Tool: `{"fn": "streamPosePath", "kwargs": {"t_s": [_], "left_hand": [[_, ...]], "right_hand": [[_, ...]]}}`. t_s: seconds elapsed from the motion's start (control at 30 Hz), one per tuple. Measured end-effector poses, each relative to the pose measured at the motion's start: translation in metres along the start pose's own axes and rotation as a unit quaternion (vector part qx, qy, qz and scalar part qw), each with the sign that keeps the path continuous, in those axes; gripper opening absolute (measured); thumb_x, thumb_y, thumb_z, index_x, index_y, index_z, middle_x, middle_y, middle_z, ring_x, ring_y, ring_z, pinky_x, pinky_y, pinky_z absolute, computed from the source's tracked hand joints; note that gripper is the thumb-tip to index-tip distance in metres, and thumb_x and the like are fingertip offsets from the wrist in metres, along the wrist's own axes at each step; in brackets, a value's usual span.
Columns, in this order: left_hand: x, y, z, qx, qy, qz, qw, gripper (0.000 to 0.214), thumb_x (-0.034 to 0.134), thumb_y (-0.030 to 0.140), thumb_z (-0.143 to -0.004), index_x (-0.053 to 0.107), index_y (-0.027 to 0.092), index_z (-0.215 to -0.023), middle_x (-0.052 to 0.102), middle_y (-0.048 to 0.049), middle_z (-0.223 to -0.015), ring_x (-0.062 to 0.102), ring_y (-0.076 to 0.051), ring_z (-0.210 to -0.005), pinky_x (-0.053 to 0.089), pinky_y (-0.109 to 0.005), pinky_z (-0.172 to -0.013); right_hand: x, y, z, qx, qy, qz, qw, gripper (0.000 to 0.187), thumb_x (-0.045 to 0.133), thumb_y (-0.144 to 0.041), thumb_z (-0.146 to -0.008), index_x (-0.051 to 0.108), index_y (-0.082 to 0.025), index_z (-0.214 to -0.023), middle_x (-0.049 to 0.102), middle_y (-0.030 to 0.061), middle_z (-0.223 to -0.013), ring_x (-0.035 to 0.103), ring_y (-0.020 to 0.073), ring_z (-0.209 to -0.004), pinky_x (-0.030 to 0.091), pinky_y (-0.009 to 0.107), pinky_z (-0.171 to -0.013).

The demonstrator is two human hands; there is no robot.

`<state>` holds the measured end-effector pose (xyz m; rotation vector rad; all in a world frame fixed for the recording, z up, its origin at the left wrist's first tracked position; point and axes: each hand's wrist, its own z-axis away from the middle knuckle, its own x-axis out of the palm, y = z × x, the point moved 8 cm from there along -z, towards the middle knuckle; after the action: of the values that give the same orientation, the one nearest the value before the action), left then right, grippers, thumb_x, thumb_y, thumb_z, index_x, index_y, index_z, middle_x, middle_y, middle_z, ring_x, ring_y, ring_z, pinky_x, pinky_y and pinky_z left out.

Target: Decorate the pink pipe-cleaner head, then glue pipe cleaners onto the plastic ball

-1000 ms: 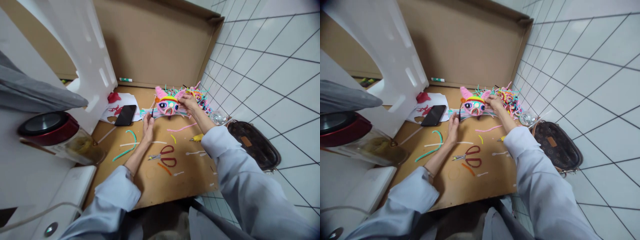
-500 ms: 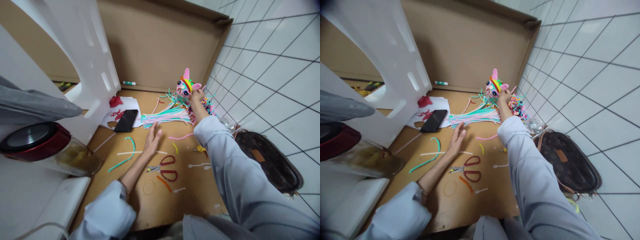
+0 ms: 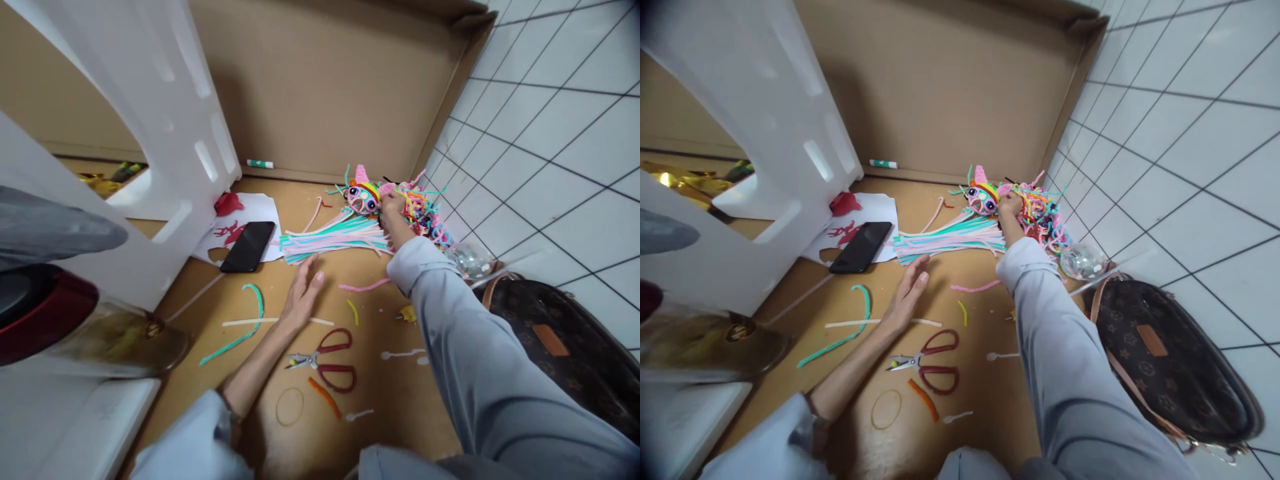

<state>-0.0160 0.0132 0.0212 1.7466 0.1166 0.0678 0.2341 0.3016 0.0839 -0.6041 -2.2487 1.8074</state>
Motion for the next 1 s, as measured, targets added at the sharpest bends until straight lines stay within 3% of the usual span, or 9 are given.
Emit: {"fn": "streamPosePath", "kwargs": {"t_s": [0.1,0.27,0.43,0.63,0.83,1.0], "left_hand": [[0.001,0.001,0.001,-0.01,-0.004,-0.002,1.0,0.074,0.054,0.071,-0.086,0.048,0.024,-0.143,0.045,-0.0133,-0.157,0.039,-0.031,-0.148,0.025,-0.053,-0.125],[0.001,0.003,0.003,-0.018,-0.007,-0.001,1.0,0.076,0.054,0.072,-0.085,0.048,0.023,-0.143,0.045,-0.0133,-0.157,0.042,-0.031,-0.146,0.027,-0.052,-0.124],[0.001,0.006,0.002,-0.016,-0.011,-0.019,1.0,0.076,0.051,0.072,-0.087,0.047,0.023,-0.144,0.045,-0.0135,-0.156,0.04,-0.031,-0.146,0.026,-0.052,-0.125],[0.001,0.006,0.001,-0.014,-0.018,-0.03,0.999,0.08,0.049,0.074,-0.087,0.046,0.019,-0.145,0.046,-0.016,-0.155,0.042,-0.031,-0.145,0.027,-0.053,-0.124],[0.001,0.003,0.001,-0.01,-0.01,-0.015,1.0,0.072,0.053,0.069,-0.087,0.049,0.024,-0.143,0.048,-0.0127,-0.154,0.044,-0.031,-0.144,0.029,-0.052,-0.124],[0.001,0.0,0.0,-0.011,-0.009,-0.011,1.0,0.073,0.054,0.069,-0.087,0.05,0.023,-0.143,0.048,-0.0136,-0.154,0.044,-0.031,-0.143,0.03,-0.052,-0.123]], "right_hand": [[-0.007,0.005,0.0,0.038,0.037,-0.022,0.998,0.025,0.061,-0.013,-0.074,0.043,-0.021,-0.058,0.036,-0.0113,-0.049,0.045,0.0059,-0.043,0.044,0.014,-0.041],[0.003,-0.009,-0.003,0.053,0.036,-0.072,0.995,0.03,0.055,-0.004,-0.074,0.036,-0.021,-0.057,0.034,-0.012,-0.049,0.045,0.0043,-0.044,0.047,0.013,-0.048],[0.042,-0.02,0.004,0.061,-0.01,-0.09,0.994,0.025,0.054,-0.004,-0.074,0.042,-0.02,-0.058,0.041,-0.0114,-0.049,0.048,0.004,-0.045,0.049,0.014,-0.051],[0.085,-0.004,0.03,0.091,-0.091,-0.054,0.99,0.02,0.068,-0.01,-0.072,0.053,-0.019,-0.063,0.043,-0.0113,-0.046,0.046,0.006,-0.043,0.051,0.019,-0.05],[0.085,-0.003,0.033,0.1,-0.13,-0.01,0.986,0.022,0.066,-0.007,-0.076,0.053,-0.019,-0.062,0.046,-0.0085,-0.05,0.049,0.0087,-0.047,0.054,0.027,-0.056],[0.082,-0.012,0.039,0.084,-0.147,0.006,0.986,0.021,0.067,-0.007,-0.076,0.053,-0.019,-0.065,0.049,-0.0074,-0.055,0.05,0.0092,-0.05,0.051,0.026,-0.056]]}}
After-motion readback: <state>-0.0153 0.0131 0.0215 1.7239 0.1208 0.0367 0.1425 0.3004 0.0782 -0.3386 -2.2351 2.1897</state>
